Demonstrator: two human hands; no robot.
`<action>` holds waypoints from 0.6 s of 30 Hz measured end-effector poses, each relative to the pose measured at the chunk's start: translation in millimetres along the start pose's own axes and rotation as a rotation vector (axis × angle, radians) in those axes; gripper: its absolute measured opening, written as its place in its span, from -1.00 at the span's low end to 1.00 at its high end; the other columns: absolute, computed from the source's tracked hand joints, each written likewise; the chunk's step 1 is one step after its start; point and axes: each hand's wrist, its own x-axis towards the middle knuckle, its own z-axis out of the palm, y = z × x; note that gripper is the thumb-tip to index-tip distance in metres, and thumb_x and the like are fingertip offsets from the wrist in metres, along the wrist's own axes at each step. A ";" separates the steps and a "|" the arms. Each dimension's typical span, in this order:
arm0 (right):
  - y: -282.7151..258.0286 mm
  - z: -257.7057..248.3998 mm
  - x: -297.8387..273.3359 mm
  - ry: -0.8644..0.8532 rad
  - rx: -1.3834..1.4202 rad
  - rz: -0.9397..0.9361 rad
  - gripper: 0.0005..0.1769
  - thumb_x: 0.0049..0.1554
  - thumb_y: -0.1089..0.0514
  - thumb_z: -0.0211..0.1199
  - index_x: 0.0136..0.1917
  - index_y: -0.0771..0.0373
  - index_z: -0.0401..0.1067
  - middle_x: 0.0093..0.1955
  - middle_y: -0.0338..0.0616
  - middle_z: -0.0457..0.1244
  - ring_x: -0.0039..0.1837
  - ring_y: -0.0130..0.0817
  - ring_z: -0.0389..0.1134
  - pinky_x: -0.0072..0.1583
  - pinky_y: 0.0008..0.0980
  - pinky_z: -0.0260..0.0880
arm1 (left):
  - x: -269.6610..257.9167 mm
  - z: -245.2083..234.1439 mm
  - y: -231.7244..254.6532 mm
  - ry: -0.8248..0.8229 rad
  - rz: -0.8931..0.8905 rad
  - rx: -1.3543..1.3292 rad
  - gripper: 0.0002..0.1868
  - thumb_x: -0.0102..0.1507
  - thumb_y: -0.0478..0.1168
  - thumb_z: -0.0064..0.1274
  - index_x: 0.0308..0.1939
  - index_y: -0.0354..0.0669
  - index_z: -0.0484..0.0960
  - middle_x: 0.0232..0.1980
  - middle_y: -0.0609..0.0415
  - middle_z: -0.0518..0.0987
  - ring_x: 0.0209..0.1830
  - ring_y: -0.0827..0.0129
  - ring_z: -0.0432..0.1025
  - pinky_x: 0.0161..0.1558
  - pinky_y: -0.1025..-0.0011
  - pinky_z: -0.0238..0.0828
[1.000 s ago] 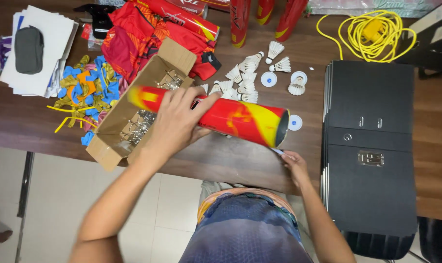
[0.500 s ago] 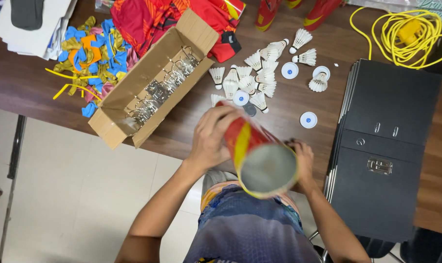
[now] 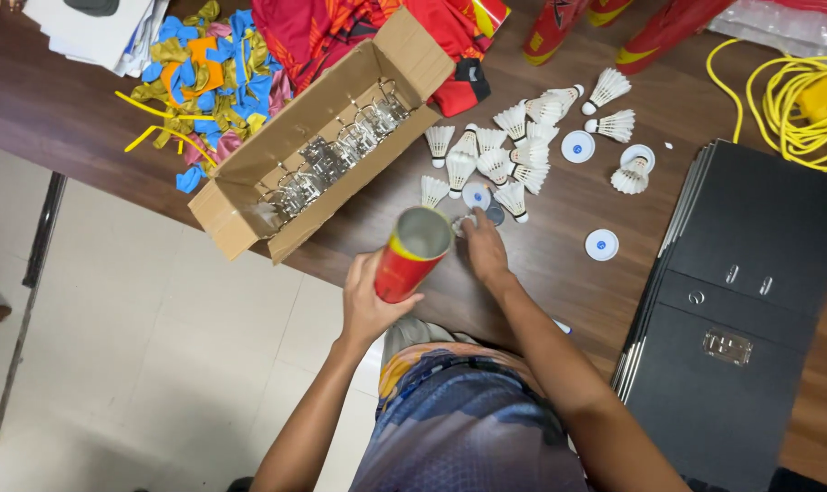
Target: The person picks up shuttlecocks and places them into red and yellow cylinders, then closes a small box containing metal clips.
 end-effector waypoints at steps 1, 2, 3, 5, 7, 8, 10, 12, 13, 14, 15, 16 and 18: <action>6.2 -3.8 -8.5 0.045 0.105 0.025 -0.58 0.10 0.27 0.30 0.25 0.23 0.39 0.58 0.22 0.06 0.46 0.18 0.20 0.39 -0.06 0.29 | 7.4 7.0 0.7 -0.036 0.021 0.011 -0.06 -0.15 -0.11 0.54 0.26 -0.25 0.46 0.08 -0.14 0.51 0.08 -0.05 0.46 0.10 0.11 0.44; 12.7 -8.1 -17.5 0.091 0.211 0.050 -0.57 0.04 0.26 0.27 0.20 0.28 0.40 0.56 0.23 0.07 0.44 0.21 0.23 0.42 -0.11 0.32 | 14.7 14.4 2.1 -0.072 0.042 0.022 -0.05 -0.14 -0.08 0.53 0.28 -0.23 0.46 0.08 -0.13 0.51 0.09 -0.05 0.46 0.11 0.09 0.42; 20.4 -32.1 -28.5 0.102 0.204 0.062 -0.57 0.04 0.26 0.27 0.20 0.28 0.40 0.56 0.23 0.07 0.44 0.21 0.23 0.42 -0.11 0.32 | 22.8 22.9 3.5 -0.079 0.055 0.013 -0.05 -0.14 -0.08 0.53 0.28 -0.23 0.46 0.08 -0.13 0.51 0.09 -0.05 0.46 0.11 0.09 0.42; 34.9 -79.5 -55.8 0.295 0.660 0.406 -0.56 0.21 0.18 0.20 0.34 0.33 0.35 0.41 0.22 0.21 0.20 0.08 0.38 0.23 -0.08 0.36 | 36.7 41.1 8.4 -0.241 0.144 0.107 -0.10 -0.08 0.04 0.49 0.29 -0.12 0.50 0.06 -0.08 0.53 0.06 -0.03 0.44 0.11 0.06 0.37; 86.8 -132.7 -85.3 0.457 0.666 0.478 -0.74 0.28 0.19 0.23 0.20 0.33 0.37 0.17 0.08 0.27 0.10 -0.16 0.34 0.14 -0.21 0.35 | 45.1 62.7 5.0 -0.298 0.208 0.142 -0.12 -0.07 0.09 0.46 0.28 -0.09 0.51 0.04 -0.07 0.52 0.05 -0.01 0.43 0.07 0.07 0.36; 112.3 -158.8 -103.2 0.606 0.674 0.535 -0.85 0.35 0.19 0.26 0.05 0.34 0.39 -0.06 -0.05 0.32 -0.01 -0.40 0.29 0.05 -0.34 0.35 | 49.0 74.5 3.9 -0.342 0.259 0.186 -0.13 -0.06 0.14 0.43 0.27 -0.05 0.53 0.02 -0.06 0.51 0.03 0.00 0.43 0.03 0.08 0.35; 111.8 -228.4 -124.0 0.865 0.819 0.509 -0.86 0.40 0.22 0.23 0.14 0.30 0.32 -0.01 -0.16 0.27 -0.01 -0.42 0.23 0.03 -0.38 0.27 | 50.3 92.9 6.4 -0.402 0.299 0.195 -0.13 -0.05 0.16 0.42 0.28 -0.05 0.53 -0.01 -0.06 0.50 0.01 0.02 0.42 0.00 0.09 0.34; 103.9 -265.2 -130.0 1.127 0.963 0.439 -0.84 0.44 0.24 0.19 0.22 0.26 0.25 0.05 -0.26 0.22 -0.01 -0.45 0.17 0.01 -0.42 0.20 | 55.0 108.6 8.9 -0.440 0.339 0.217 -0.12 -0.05 0.17 0.41 0.29 -0.05 0.53 -0.04 -0.05 0.49 -0.01 0.03 0.42 -0.03 0.09 0.33; 95.5 -267.2 -130.5 1.156 0.922 0.403 -0.81 0.44 0.26 0.18 0.25 0.26 0.22 0.09 -0.23 0.20 0.05 -0.41 0.18 0.09 -0.39 0.21 | 55.1 114.8 10.5 -0.455 0.365 0.217 -0.11 -0.05 0.18 0.41 0.29 -0.06 0.52 -0.05 -0.06 0.48 -0.03 0.03 0.41 -0.04 0.10 0.33; 86.8 -268.8 -130.3 1.184 0.881 0.368 -0.77 0.43 0.28 0.17 0.28 0.27 0.19 0.14 -0.19 0.18 0.11 -0.37 0.18 0.16 -0.36 0.22 | 55.3 120.7 11.7 -0.469 0.390 0.217 -0.11 -0.05 0.18 0.41 0.29 -0.07 0.52 -0.07 -0.06 0.47 -0.04 0.03 0.40 -0.04 0.10 0.32; 71.1 -253.6 -127.6 1.192 0.878 0.374 -0.77 0.43 0.28 0.17 0.28 0.27 0.19 0.14 -0.19 0.18 0.11 -0.37 0.18 0.16 -0.36 0.22 | 55.4 123.2 14.9 -0.476 0.396 0.216 -0.11 -0.05 0.18 0.41 0.29 -0.07 0.52 -0.07 -0.06 0.47 -0.04 0.03 0.40 -0.04 0.10 0.32; 55.0 -238.1 -124.0 0.979 0.868 0.323 -0.62 0.36 0.27 0.19 0.36 0.28 0.14 0.30 -0.05 0.11 0.30 -0.26 0.16 0.33 -0.29 0.18 | 55.8 125.4 17.7 -0.479 0.403 0.212 -0.11 -0.05 0.17 0.41 0.29 -0.07 0.52 -0.07 -0.05 0.47 -0.03 0.04 0.40 -0.03 0.10 0.32; 40.4 -201.5 -130.8 0.772 0.851 0.273 -0.47 0.29 0.27 0.20 0.45 0.30 0.09 0.46 0.09 0.04 0.49 -0.15 0.13 0.49 -0.21 0.15 | 56.1 127.9 21.4 -0.485 0.413 0.206 -0.11 -0.05 0.16 0.41 0.29 -0.08 0.52 -0.06 -0.04 0.47 -0.02 0.04 0.40 -0.02 0.10 0.31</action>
